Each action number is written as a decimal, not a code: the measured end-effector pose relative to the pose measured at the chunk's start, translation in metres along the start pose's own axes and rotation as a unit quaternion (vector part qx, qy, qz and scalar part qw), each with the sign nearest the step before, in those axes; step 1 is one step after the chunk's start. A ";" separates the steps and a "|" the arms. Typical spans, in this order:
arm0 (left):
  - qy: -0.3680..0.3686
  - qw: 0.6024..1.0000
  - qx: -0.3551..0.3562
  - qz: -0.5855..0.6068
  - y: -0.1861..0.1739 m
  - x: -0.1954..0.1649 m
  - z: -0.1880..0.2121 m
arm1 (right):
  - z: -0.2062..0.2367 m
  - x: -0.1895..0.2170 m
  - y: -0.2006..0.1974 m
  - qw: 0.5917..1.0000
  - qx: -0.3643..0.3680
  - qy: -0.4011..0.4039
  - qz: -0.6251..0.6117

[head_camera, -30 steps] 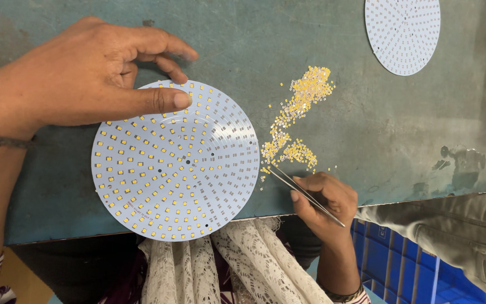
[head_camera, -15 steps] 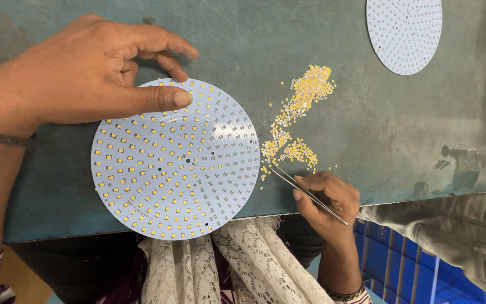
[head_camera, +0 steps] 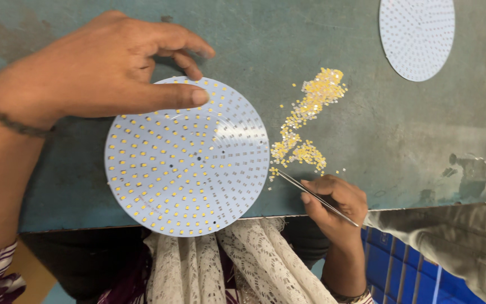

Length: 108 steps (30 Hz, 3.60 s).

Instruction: The person holds a circular LED circuit board steady with one hand and uses tweezers to pick small yellow SMD LED components one at a time from a pile on the workbench, placing them onto the board's pads. They rotate the board as they fill positions and continue placing components throughout the clip.

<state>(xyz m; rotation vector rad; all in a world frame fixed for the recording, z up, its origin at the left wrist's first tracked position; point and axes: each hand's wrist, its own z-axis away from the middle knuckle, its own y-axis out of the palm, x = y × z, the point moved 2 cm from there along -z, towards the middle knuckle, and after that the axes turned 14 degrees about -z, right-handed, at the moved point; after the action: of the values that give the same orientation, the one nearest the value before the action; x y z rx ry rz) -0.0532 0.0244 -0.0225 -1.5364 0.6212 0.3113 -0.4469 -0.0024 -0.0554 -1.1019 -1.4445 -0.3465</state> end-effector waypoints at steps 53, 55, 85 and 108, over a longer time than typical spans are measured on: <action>-0.016 1.000 0.015 0.004 -0.002 -0.003 -0.002 | -0.014 -0.006 -0.006 0.997 0.046 -0.006 -0.060; 0.000 1.000 0.003 0.009 -0.002 -0.003 -0.002 | -0.023 -0.005 0.001 0.993 0.091 -0.016 -0.076; -0.035 0.999 0.023 -0.013 -0.002 -0.007 -0.005 | -0.014 -0.016 -0.022 0.999 0.005 -0.006 -0.032; -0.039 0.999 0.025 -0.006 -0.005 -0.009 -0.004 | -0.019 -0.012 -0.021 1.000 0.026 -0.010 -0.010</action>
<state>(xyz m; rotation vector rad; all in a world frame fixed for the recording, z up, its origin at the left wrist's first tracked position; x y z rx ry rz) -0.0583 0.0216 -0.0131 -1.4728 0.5548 0.3418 -0.4540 -0.0320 -0.0533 -1.0510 -1.4753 -0.3117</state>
